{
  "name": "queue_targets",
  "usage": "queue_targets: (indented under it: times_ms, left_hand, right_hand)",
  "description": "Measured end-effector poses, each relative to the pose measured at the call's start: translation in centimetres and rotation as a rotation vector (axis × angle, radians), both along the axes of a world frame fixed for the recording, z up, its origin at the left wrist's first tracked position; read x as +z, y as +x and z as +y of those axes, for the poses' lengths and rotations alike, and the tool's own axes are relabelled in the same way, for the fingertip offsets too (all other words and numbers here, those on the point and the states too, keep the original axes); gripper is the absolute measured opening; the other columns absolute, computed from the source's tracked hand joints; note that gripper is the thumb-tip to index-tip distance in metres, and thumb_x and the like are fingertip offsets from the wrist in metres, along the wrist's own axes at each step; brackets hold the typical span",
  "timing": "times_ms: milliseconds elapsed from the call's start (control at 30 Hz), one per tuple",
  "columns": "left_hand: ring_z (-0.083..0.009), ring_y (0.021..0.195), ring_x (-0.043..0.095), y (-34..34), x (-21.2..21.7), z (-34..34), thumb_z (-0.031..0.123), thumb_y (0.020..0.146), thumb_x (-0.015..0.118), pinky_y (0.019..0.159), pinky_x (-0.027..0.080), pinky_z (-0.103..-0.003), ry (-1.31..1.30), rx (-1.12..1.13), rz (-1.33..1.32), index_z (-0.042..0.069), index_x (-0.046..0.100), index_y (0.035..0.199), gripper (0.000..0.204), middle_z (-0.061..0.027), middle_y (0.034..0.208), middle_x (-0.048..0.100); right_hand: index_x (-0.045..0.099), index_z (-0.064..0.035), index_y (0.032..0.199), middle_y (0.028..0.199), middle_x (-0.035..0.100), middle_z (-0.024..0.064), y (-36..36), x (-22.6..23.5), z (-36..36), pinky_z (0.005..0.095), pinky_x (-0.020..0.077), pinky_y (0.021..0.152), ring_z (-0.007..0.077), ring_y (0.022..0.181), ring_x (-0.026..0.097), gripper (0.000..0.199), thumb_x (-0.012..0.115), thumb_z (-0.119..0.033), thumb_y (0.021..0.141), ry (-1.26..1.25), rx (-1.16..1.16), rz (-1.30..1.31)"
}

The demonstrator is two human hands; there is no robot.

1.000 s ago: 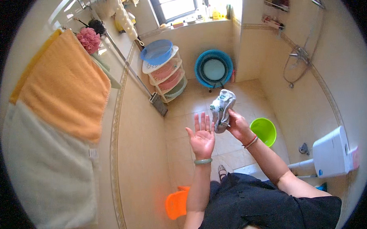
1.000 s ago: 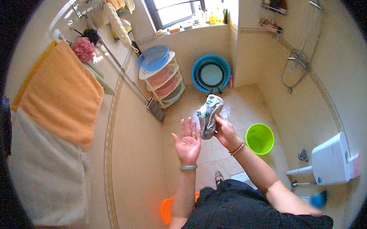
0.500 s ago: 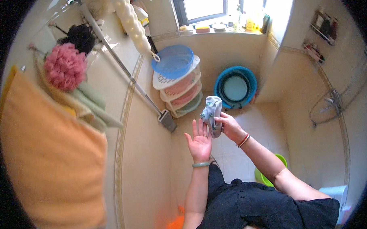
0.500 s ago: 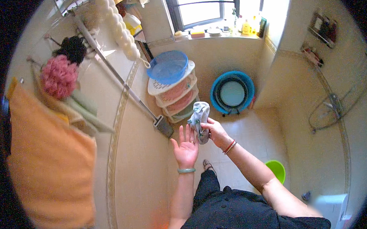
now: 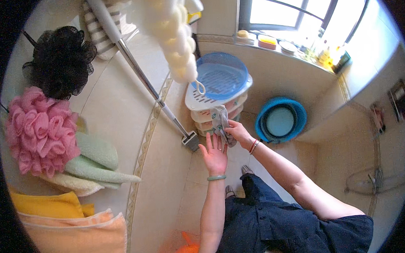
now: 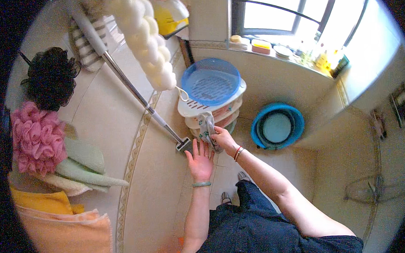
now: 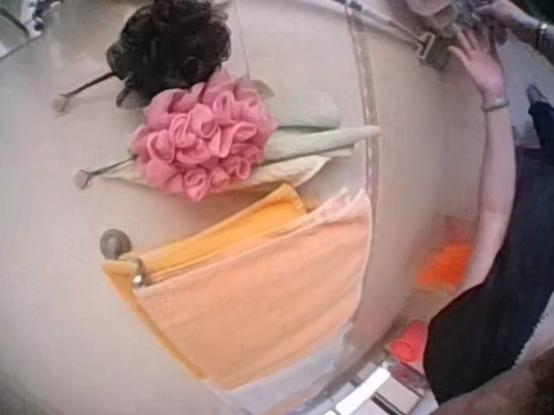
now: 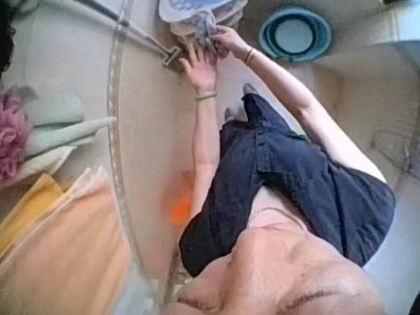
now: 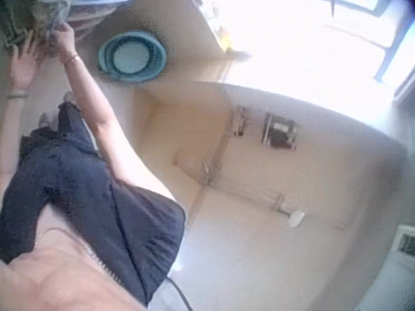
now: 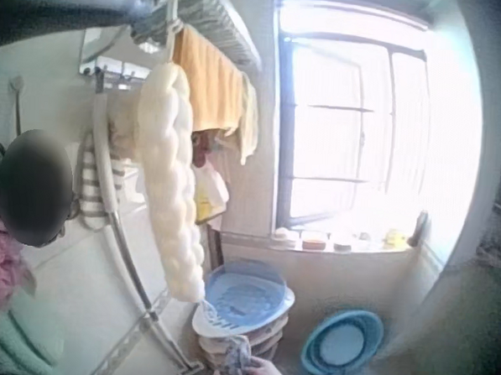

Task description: The person moves through a bedroom, living room, and balcony, picking up and relocating various household items. They handle a clothes hanger, a white strap, a towel, a sock, and plastic bags, placing them in different locations such as a balcony rack, a bathroom, and a shoe rack area.

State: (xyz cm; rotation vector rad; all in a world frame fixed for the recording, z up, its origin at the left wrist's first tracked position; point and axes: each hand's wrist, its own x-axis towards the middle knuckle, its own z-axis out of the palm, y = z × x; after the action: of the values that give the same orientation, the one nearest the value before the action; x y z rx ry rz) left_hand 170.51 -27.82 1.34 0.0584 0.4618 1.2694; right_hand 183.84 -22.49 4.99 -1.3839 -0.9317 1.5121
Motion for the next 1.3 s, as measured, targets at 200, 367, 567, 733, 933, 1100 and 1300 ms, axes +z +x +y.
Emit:
queue_targets:
  times_ms: [200,367,567,733,933,1100,1300]
  left_hand:
    - [-0.0181,0.142,0.023,2.0,-3.2,6.8,0.069,0.094,0.029,0.113,0.012,-0.046,-0.045,0.139,0.06,0.026,0.031,0.15,0.071,0.0017,0.156,0.029]
    - [-0.0215,0.138,0.033,3.6,-6.5,14.4,0.064,0.096,0.03,0.114,0.017,-0.046,0.05,0.257,0.059,0.023,0.031,0.15,0.068,-0.0007,0.153,0.034]
    - [-0.0285,0.144,0.023,3.8,-13.5,25.3,0.068,0.095,0.025,0.118,0.017,-0.041,0.102,0.371,0.179,0.006,0.02,0.152,0.085,-0.0145,0.158,0.019]
    - [-0.0254,0.148,0.009,7.5,-11.9,26.0,0.068,0.095,0.021,0.117,0.003,-0.049,-0.048,0.286,0.323,0.015,0.021,0.153,0.079,-0.0072,0.161,0.013]
    - [-0.0232,0.147,0.013,5.3,-10.0,18.0,0.066,0.096,0.025,0.116,0.008,-0.048,-0.031,0.43,0.164,0.022,0.026,0.152,0.071,-0.0023,0.16,0.019]
    - [-0.0214,0.146,0.019,4.2,-1.7,6.8,0.066,0.096,0.026,0.116,0.016,-0.042,0.078,0.631,-0.061,0.019,0.028,0.152,0.072,-0.0026,0.158,0.024]
    - [-0.0222,0.145,0.022,2.2,4.8,-8.3,0.064,0.097,0.025,0.118,0.016,-0.045,0.226,1.005,-0.178,0.018,0.034,0.149,0.07,-0.0033,0.156,0.03]
  right_hand:
    - [0.061,-0.0051,0.122,0.107,0.068,0.0199,-0.3,-5.0,8.9,0.0391,0.0498,0.086,0.0318,0.101,0.065,0.036,0.054,-0.009,0.087,0.214,0.186,-0.467]
    - [0.057,-0.006,0.125,0.108,0.064,0.0255,-0.8,-10.9,18.1,0.0479,0.048,0.087,0.0439,0.102,0.059,0.039,0.049,-0.013,0.088,0.281,0.378,-0.657]
    - [0.038,0.0062,0.135,0.131,0.049,0.0297,-0.4,-12.8,20.8,0.0454,0.0377,0.103,0.0444,0.122,0.047,0.052,0.052,-0.021,0.093,0.518,0.454,-0.557]
    - [0.042,0.0046,0.139,0.139,0.05,0.0202,6.0,-14.1,17.5,0.034,0.0381,0.104,0.0299,0.128,0.049,0.054,0.051,-0.031,0.099,0.14,0.34,-0.226]
    - [0.03,-0.0044,0.149,0.151,0.038,0.0115,7.2,-8.7,15.1,0.0382,0.0295,0.109,0.0236,0.138,0.036,0.071,0.035,-0.055,0.1,-0.283,0.471,0.262]
    - [0.019,-0.0114,0.153,0.16,0.016,0.0063,4.5,-2.2,10.8,0.045,0.0139,0.117,0.0238,0.147,0.014,0.082,0.025,-0.068,0.095,-0.327,0.656,0.614]
    - [0.023,-0.0113,0.152,0.159,0.022,0.0044,-2.7,2.9,1.0,0.043,0.0163,0.117,0.023,0.146,0.018,0.08,0.025,-0.067,0.095,-0.393,0.864,0.881]
